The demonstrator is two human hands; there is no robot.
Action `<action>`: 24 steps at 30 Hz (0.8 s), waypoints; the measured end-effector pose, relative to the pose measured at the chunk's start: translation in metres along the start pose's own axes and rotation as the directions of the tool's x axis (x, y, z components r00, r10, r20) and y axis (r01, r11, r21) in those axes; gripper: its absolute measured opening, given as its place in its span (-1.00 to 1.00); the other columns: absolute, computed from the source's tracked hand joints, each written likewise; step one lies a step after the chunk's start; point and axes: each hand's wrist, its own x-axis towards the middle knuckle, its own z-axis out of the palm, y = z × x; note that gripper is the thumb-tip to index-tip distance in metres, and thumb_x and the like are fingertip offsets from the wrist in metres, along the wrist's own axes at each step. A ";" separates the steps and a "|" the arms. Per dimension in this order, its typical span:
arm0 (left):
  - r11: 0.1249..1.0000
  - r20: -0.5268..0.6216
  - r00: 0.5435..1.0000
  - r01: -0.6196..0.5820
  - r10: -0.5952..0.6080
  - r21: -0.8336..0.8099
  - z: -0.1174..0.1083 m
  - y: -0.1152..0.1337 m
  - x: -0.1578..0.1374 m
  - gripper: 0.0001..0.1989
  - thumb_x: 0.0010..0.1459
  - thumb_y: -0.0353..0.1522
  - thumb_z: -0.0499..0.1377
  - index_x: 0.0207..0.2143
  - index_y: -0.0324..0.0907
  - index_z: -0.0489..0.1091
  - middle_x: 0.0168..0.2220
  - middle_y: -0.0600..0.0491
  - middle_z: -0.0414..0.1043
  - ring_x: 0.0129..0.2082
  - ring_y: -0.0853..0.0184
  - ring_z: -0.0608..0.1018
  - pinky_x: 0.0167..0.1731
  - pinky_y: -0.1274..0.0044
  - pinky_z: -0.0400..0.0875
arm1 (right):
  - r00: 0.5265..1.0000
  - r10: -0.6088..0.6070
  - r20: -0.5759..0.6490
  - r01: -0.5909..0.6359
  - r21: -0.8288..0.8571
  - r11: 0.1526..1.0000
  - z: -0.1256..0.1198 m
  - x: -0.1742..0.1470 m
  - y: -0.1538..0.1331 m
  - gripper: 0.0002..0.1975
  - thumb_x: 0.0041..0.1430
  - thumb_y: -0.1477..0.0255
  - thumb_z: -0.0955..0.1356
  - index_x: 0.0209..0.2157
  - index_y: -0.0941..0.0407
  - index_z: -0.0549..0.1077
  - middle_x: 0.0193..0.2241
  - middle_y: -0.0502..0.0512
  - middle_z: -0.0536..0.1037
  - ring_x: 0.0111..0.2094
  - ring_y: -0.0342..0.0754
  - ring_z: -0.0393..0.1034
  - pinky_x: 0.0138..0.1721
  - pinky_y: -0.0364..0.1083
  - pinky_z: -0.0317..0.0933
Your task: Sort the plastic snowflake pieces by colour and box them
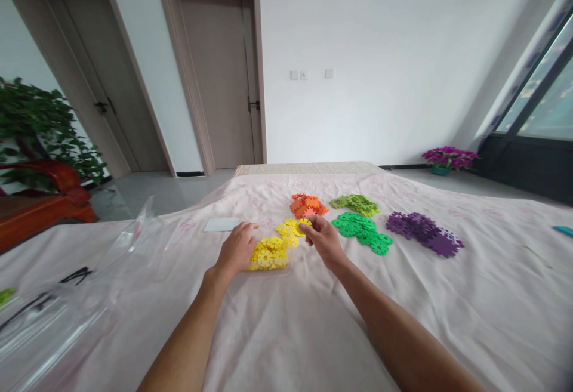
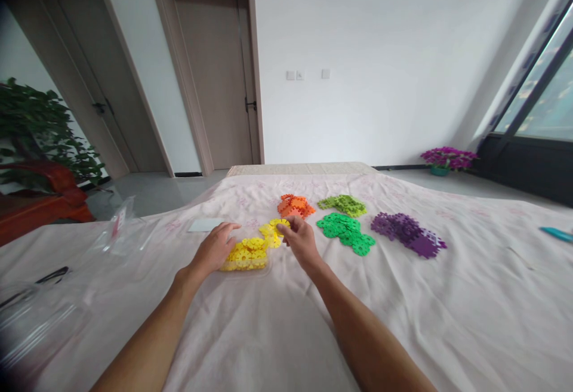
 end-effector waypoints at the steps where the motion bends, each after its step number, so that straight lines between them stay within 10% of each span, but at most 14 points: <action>1: 1.000 -0.001 1.000 0.001 -0.001 -0.002 0.000 0.000 0.000 -0.61 0.16 -0.51 0.00 0.02 -0.15 0.38 0.08 -0.04 0.41 0.13 0.25 0.41 0.19 0.40 0.25 | 0.998 0.010 0.067 -0.014 0.056 0.998 0.003 -0.002 -0.004 -0.69 -0.01 0.16 0.43 -0.36 0.11 0.43 -0.61 -0.10 0.39 -0.63 -0.19 0.23 -0.59 -0.18 0.13; 5: 1.000 0.001 1.000 0.001 -0.001 -0.001 0.001 0.000 0.000 -0.60 0.16 -0.51 0.00 0.03 -0.14 0.38 0.09 -0.03 0.40 0.14 0.26 0.40 0.19 0.41 0.24 | 0.970 0.041 0.238 -0.048 0.023 0.999 0.012 -0.009 -0.009 -0.68 0.00 0.25 0.43 -0.22 0.13 0.49 -0.42 0.01 0.53 -0.51 -0.17 0.37 -0.50 -0.17 0.26; 10: 1.000 0.005 1.000 -0.005 0.005 0.007 0.001 0.000 0.000 -0.60 0.17 -0.52 -0.01 0.03 -0.17 0.38 0.08 -0.05 0.40 0.13 0.25 0.40 0.19 0.41 0.24 | 0.996 0.055 0.064 -0.035 -0.275 0.961 0.001 -0.002 0.013 -0.73 0.10 0.39 0.32 -0.14 0.12 0.50 -0.26 0.08 0.57 -0.38 -0.10 0.46 -0.35 -0.10 0.34; 16: 1.000 0.009 1.000 -0.003 0.003 0.008 0.000 -0.003 0.001 -0.52 0.10 -0.62 -0.04 0.03 -0.19 0.39 0.04 -0.07 0.41 0.10 0.28 0.41 0.17 0.45 0.23 | 0.983 -0.143 0.113 0.180 -0.711 0.679 -0.017 0.001 0.029 -0.69 0.13 0.53 0.30 -0.09 0.08 0.52 -0.07 0.13 0.53 -0.11 -0.01 0.41 -0.03 -0.03 0.27; 24: 0.986 0.057 0.985 0.164 -0.162 -0.021 -0.011 -0.024 0.003 -0.37 -0.04 -0.76 -0.07 -0.02 -0.13 0.44 -0.07 -0.01 0.45 -0.09 0.38 0.51 -0.08 0.59 0.36 | 0.892 -0.131 0.433 0.445 -0.790 0.421 -0.007 -0.017 0.022 -0.52 0.25 0.40 0.30 0.21 -0.01 0.33 0.26 0.10 0.27 0.25 0.10 0.08 0.23 0.09 0.03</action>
